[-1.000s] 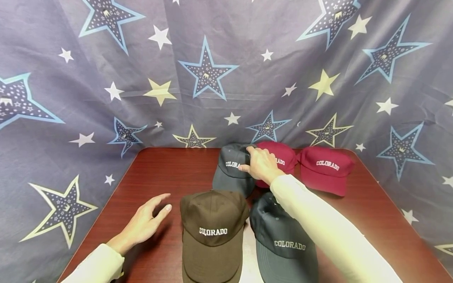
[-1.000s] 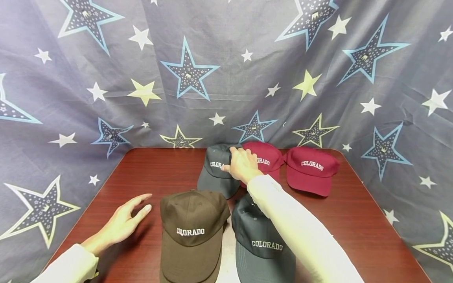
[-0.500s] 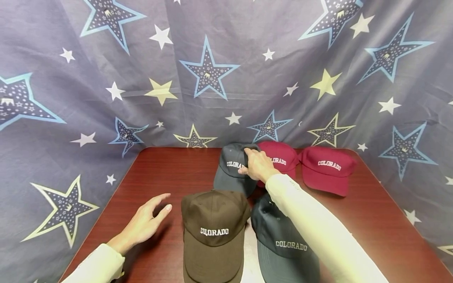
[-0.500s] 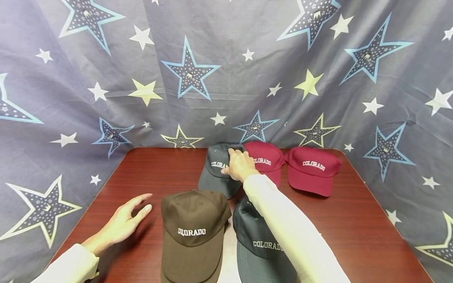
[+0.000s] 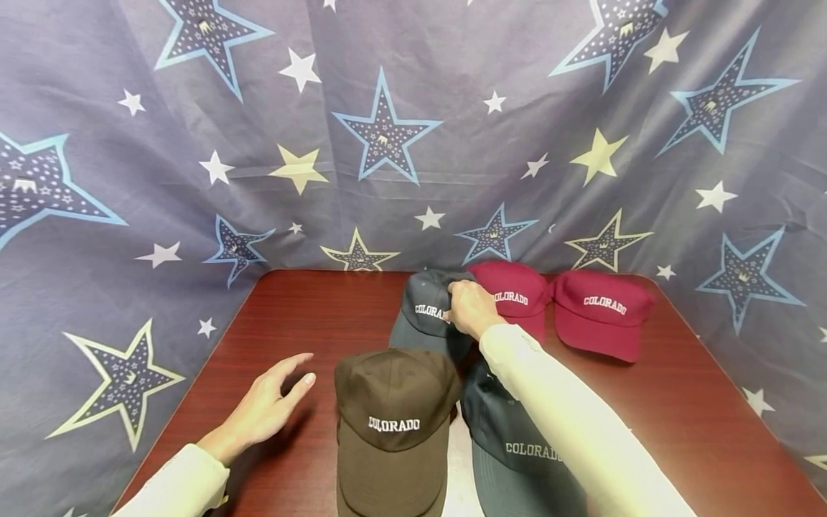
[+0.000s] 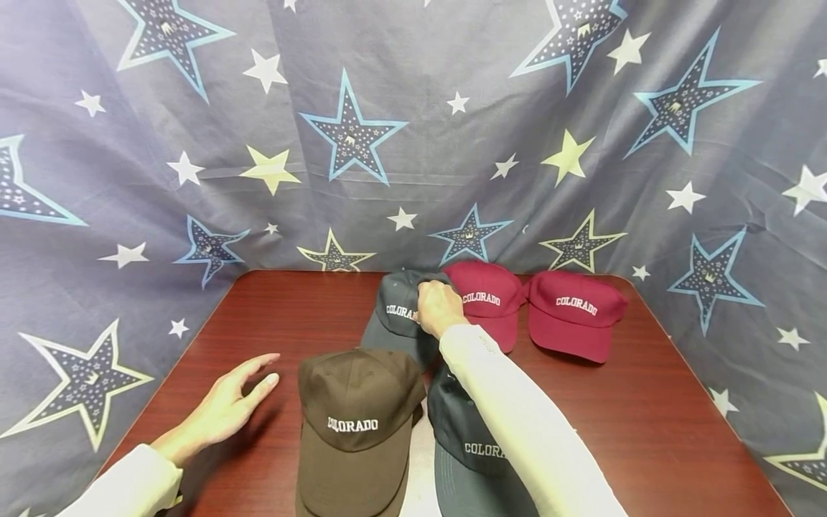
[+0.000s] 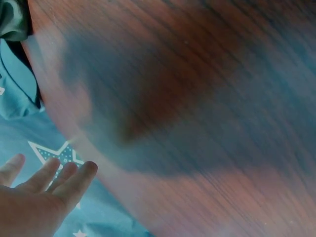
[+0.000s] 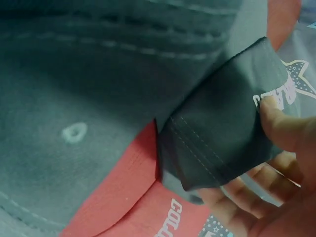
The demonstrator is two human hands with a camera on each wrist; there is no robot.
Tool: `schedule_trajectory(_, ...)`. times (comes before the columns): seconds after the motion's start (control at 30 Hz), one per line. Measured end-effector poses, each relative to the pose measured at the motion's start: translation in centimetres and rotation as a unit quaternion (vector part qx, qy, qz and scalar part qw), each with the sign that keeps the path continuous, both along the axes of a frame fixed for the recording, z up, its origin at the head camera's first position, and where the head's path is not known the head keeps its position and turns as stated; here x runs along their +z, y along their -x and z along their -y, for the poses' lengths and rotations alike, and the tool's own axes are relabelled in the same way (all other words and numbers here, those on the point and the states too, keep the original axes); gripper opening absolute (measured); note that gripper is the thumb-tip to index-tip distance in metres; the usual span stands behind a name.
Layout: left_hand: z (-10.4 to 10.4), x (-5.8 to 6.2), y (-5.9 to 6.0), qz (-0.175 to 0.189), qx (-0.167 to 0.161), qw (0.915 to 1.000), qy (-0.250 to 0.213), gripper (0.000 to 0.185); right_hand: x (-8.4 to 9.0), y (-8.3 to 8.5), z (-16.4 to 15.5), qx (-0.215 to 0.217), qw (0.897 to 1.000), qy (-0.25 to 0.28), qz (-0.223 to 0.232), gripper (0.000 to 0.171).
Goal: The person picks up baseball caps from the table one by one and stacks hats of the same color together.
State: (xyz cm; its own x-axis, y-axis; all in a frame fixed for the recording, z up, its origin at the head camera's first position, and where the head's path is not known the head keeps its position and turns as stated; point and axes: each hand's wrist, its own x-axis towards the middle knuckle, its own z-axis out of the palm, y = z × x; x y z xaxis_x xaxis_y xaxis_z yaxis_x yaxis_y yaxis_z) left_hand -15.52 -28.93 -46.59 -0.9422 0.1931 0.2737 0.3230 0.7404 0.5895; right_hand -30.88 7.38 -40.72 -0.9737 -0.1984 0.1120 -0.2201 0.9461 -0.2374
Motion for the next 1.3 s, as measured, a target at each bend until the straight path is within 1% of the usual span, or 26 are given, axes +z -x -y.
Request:
schedule_trajectory(0.13,0.0,-0.1,0.0,0.002,-0.001,1.0,0.0,0.047,0.0,0.1,-0.1,-0.011,1.0,0.023,-0.001,0.027)
schedule_trajectory(0.23,0.0,-0.1,0.1,0.001,0.0,1.0,0.0,0.047,0.3,-0.1,-0.1,-0.016,0.999,0.042,-0.009,0.025)
schedule_trajectory(0.47,0.1,-0.1,0.1,-0.003,-0.001,1.0,0.002,0.046,1.6,-0.4,0.1,-0.018,0.996,0.073,-0.048,0.036)
schedule_trajectory(0.67,0.2,-0.1,0.3,-0.005,0.0,1.0,0.003,0.046,3.2,-0.5,-0.4,-0.021,0.992,0.095,-0.077,0.035)
schedule_trajectory(1.0,0.0,-0.2,0.4,-0.005,-0.003,1.0,0.006,0.046,6.2,-1.0,-2.8,-0.01,0.984,0.132,-0.118,0.031)
schedule_trajectory(1.13,0.0,-0.2,0.4,-0.003,-0.003,1.0,0.006,0.047,7.3,-1.4,-4.1,-0.015,0.983,0.138,-0.123,0.031)
schedule_trajectory(1.3,-0.1,-0.3,0.5,-0.003,-0.004,1.0,0.004,0.046,8.3,-2.3,-6.0,-0.023,0.982,0.144,-0.12,0.031)
